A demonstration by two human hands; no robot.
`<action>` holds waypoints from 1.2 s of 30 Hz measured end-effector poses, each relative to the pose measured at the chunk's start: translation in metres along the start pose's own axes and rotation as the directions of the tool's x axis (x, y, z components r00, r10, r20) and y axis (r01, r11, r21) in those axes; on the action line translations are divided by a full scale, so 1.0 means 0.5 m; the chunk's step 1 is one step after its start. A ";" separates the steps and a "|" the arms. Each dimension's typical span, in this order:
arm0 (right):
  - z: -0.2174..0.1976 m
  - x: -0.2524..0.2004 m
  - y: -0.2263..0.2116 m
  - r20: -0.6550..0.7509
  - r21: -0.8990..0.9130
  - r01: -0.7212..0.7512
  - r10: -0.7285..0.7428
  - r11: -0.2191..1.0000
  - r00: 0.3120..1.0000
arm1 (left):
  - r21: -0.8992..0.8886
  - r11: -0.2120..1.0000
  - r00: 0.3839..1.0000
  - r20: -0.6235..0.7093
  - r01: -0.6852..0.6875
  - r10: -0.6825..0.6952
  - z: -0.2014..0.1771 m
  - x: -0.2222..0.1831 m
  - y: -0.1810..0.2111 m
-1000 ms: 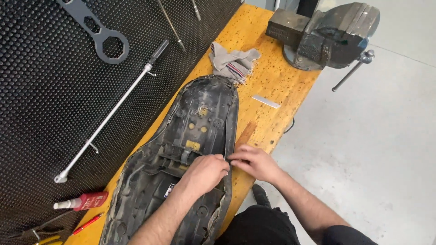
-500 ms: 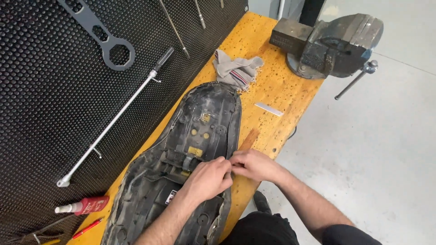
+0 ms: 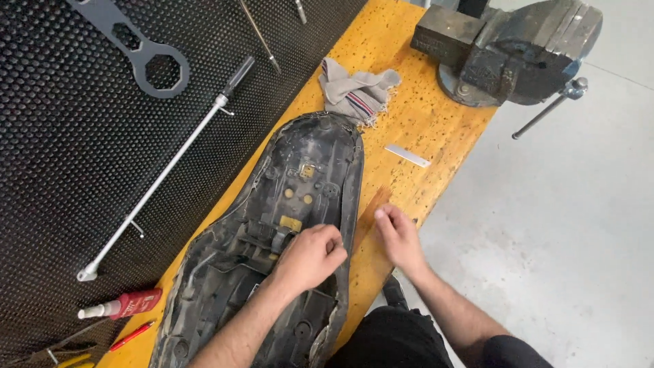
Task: Removing staples from the underside of a motorcycle seat using a screwdriver and pliers.
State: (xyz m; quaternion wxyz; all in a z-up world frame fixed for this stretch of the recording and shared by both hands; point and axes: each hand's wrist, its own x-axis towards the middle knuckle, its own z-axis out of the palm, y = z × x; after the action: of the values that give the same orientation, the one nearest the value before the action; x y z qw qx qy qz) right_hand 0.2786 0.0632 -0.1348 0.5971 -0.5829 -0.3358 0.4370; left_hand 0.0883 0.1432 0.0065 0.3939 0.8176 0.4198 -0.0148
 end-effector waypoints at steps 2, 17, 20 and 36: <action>-0.013 0.037 -0.011 0.004 -0.284 0.127 -0.132 0.950 0.991 | 0.051 0.998 1.000 -0.004 -0.025 0.025 -0.002 0.029 0.009; -0.030 0.081 -0.049 0.157 -0.576 0.265 -0.213 0.773 0.964 | 0.189 0.979 0.995 0.042 0.077 -0.086 -0.020 0.086 0.034; -0.024 0.074 -0.051 0.141 -0.563 0.284 -0.249 0.776 0.958 | 0.162 0.983 0.994 0.060 0.082 -0.093 -0.010 0.086 0.031; 0.008 0.064 -0.131 0.494 -0.458 0.555 -0.320 0.694 0.808 | 0.195 0.981 0.992 -0.122 0.001 0.024 -0.011 0.042 0.050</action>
State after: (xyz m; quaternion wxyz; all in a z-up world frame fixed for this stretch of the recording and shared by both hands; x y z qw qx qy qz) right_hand 0.2963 0.0981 -0.0729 0.4007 -0.5421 -0.6924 0.2571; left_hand 0.1180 0.1524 0.0185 0.2853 0.8539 0.4353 -0.0027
